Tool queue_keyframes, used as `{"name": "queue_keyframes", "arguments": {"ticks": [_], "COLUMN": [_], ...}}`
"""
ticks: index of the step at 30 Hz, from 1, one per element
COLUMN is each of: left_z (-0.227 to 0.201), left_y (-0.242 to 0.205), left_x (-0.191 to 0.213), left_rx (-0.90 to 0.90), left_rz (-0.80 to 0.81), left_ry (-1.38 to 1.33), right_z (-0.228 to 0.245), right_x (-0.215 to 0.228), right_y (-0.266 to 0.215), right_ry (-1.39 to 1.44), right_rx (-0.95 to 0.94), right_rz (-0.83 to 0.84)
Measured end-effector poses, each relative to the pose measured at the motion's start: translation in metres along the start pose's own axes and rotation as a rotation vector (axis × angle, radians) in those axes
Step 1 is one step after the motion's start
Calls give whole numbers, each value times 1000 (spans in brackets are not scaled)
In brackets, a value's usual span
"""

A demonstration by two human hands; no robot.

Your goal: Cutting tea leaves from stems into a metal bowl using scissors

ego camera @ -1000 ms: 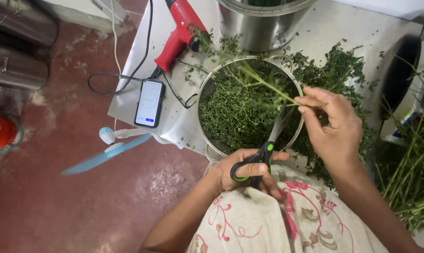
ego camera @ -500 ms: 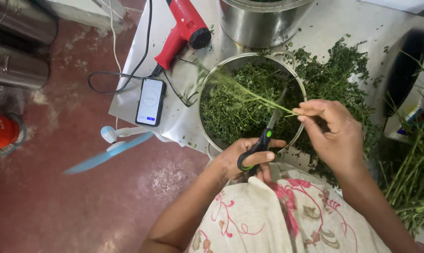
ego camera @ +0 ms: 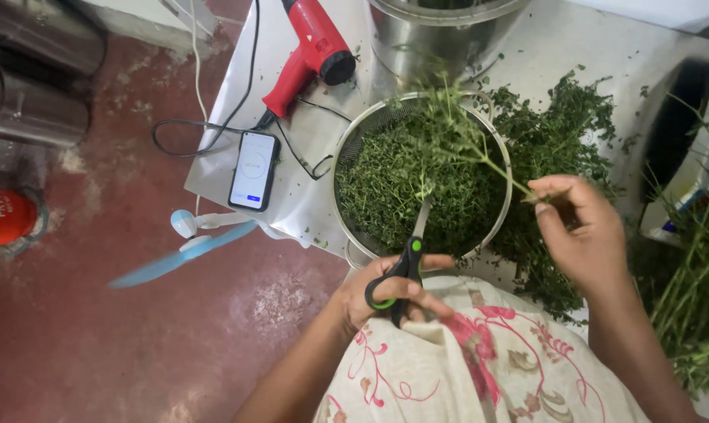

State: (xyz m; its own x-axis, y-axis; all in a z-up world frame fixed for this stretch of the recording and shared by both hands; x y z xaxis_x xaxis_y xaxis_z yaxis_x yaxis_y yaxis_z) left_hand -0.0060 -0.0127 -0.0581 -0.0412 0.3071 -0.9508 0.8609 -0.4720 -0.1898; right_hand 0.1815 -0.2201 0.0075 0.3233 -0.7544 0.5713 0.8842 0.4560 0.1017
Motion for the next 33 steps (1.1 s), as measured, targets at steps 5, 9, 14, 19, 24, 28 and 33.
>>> {"name": "queue_keyframes", "arguments": {"ticks": [5, 9, 14, 19, 24, 28, 33], "left_z": [8, 10, 19, 32, 24, 13, -6], "left_y": [-5, 12, 16, 7, 7, 3, 1], "left_x": [-2, -25, -17, -17, 0, -26, -61], "left_rx": [-11, -212, -282, -268, -72, 117, -53], "left_rz": [45, 13, 195, 219, 455, 288, 208], "left_ry": [-48, -8, -203, -224, 139, -294, 340], "right_z": [-11, -42, -35, -32, -17, 9, 37], "right_x": [-27, -56, -70, -62, -52, -42, -30], "right_y": [22, 41, 47, 47, 49, 43, 32], "right_ry": [-144, -77, -219, -152, -59, -42, -214], "right_rx": [-286, -155, -146, -36, 66, 202, 406], "right_rz": [352, 278, 310, 180, 163, 115, 15]}}
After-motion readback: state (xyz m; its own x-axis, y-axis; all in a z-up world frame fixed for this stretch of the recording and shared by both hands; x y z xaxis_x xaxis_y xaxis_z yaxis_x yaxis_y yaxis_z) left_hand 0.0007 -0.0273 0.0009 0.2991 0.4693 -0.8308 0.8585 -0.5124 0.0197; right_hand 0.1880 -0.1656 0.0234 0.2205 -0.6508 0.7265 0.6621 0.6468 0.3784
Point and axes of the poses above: each hand's wrist, its own y-axis towards the middle knuckle, its own x-axis out of the back of the hand, z = x × y, the point moved 3 cm from there along y, towards the middle knuckle, and after that the axes turned 2 degrees about -x, right-handed, at the moved point
